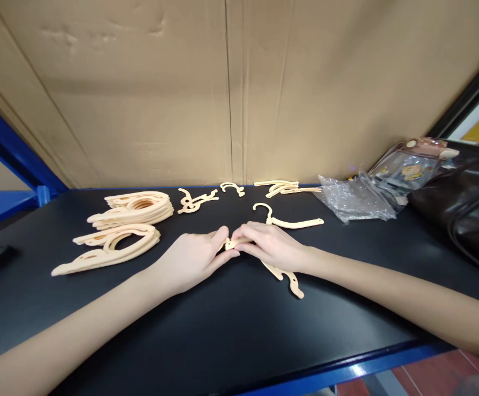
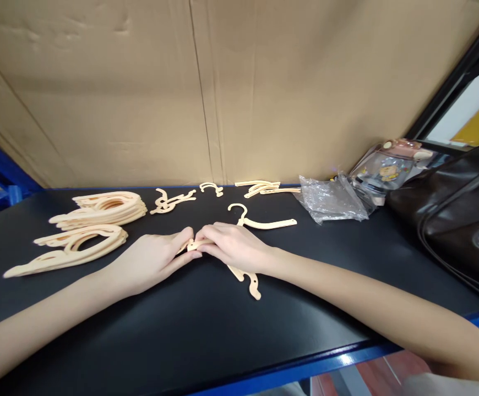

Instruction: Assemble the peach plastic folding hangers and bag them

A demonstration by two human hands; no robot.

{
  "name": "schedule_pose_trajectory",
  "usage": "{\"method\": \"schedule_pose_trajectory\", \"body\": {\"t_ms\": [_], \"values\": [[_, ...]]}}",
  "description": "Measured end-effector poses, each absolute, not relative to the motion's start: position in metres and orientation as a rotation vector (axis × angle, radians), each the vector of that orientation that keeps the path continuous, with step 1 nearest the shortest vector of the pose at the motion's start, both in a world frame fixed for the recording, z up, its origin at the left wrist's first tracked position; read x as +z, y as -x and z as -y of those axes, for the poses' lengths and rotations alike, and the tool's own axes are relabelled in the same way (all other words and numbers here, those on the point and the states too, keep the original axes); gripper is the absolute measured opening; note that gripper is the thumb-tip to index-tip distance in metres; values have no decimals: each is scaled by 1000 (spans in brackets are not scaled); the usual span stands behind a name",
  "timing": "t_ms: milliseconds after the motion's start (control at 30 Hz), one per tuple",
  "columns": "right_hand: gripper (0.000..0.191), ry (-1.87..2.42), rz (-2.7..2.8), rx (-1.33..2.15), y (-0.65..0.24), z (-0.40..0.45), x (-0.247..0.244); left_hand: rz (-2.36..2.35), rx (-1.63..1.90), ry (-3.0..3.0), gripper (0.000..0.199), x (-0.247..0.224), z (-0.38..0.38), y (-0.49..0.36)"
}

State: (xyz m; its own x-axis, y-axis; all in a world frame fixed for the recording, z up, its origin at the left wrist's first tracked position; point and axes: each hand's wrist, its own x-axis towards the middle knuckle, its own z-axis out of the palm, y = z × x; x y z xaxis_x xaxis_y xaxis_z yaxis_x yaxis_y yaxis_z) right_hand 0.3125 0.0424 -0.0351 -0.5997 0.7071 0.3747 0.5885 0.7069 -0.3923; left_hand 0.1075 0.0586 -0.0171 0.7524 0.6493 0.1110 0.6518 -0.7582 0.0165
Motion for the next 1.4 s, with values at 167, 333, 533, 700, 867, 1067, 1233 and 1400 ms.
{"method": "schedule_pose_trajectory", "body": {"t_ms": [167,333,533,700,867,1067,1233,1400], "values": [[13,1036,2396,354,-312,-41,-34,1028,-177,3006,31,-16,-61,-104],[12,1008,2416,309,-311,-41,-35,1021,-176,3033,30,-17,-60,-104],[11,971,2411,294,-311,-41,-35,1012,-203,3053,28,-17,-61,-104],[10,978,2417,318,-311,-42,-34,999,-201,3058,30,-18,-62,-103],[13,1060,2410,410,-311,-41,-34,1021,-157,3084,30,-17,-62,-104],[14,1089,2393,453,-311,-41,-35,1019,-69,3017,30,-16,-61,-106],[14,1097,2397,451,-311,-41,-34,936,-46,2941,30,-19,-63,-104],[13,1087,2418,430,-311,-41,-34,873,-41,2875,30,-21,-65,-103]]}}
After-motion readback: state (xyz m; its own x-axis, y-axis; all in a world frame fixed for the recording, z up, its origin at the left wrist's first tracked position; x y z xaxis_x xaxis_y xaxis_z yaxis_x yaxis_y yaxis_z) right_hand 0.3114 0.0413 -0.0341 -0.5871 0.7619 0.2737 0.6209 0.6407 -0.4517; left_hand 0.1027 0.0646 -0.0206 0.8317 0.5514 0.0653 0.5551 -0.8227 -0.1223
